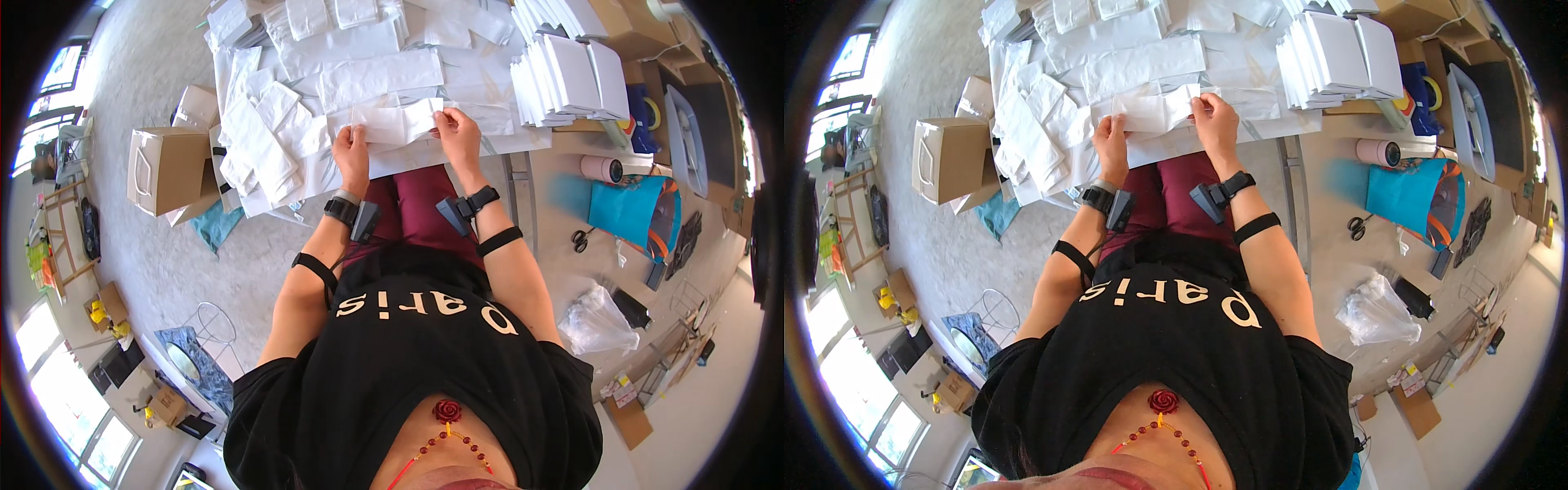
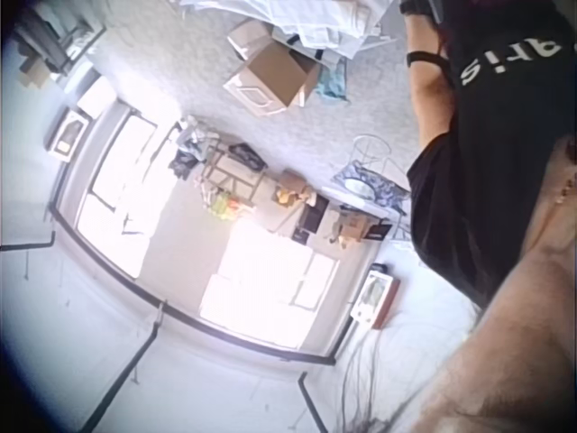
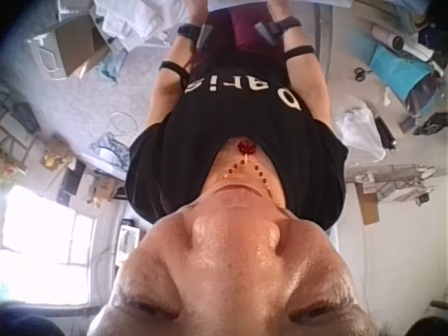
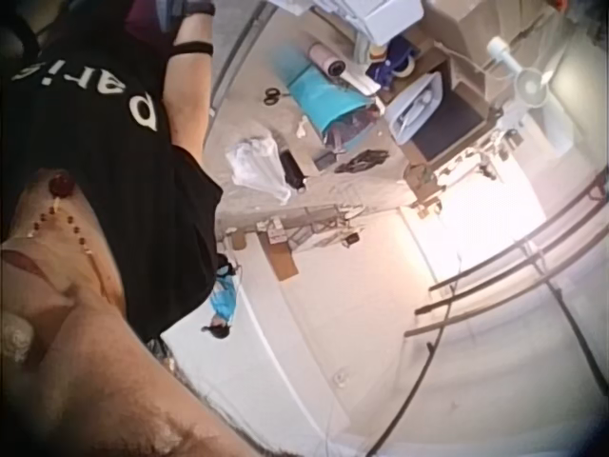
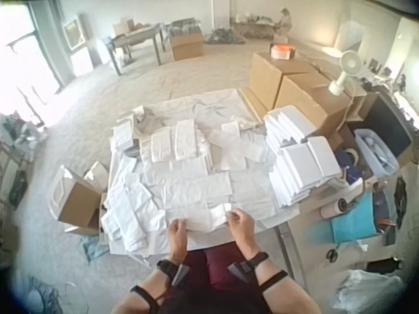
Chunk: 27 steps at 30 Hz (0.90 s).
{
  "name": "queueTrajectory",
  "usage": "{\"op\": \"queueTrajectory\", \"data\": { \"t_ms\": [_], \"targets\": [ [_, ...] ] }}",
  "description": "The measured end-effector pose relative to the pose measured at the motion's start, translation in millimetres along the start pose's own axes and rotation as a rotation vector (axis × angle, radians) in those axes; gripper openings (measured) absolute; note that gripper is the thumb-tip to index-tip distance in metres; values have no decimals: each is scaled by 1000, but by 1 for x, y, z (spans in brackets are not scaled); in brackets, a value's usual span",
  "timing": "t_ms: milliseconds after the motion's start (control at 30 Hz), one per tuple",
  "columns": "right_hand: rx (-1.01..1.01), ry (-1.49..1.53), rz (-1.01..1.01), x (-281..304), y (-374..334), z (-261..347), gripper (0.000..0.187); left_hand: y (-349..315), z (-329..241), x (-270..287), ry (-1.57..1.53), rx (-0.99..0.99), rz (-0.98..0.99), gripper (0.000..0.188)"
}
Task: The person folds multiple long strips of white fabric by hand, pressing them flat on a table and stacking them.
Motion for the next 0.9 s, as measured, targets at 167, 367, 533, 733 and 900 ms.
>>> {"op": "queueTrajectory", "data": {
  "t_ms": [167,367,533,733,900],
  "targets": [
    [22,-150,-61,26,12,-13,20,-1,2,4,49,18,-38,27],
    [96,-259,-127,40,16,-27,14,-3,0,2,57,3,-59,27],
    [100,-254,-121,36,11,-22,14,0,8,14,9,42,-69,27],
    [195,-348,-158,37,4,-11,20,-22,-55,43,527,-337,-215,19],
    [176,-278,-190,39,0,-6,28,-28,-61,32,595,-475,-105,17]
  ]
}}
Point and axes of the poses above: each hand's wrist, its own y-axis towards the middle knuckle, its own x-axis out of the back of the hand, z = x × y, the point moved 10 cm from there along y, towards the middle knuckle, and after that the axes turned 3 degrees about -x, right-handed, at the moved point
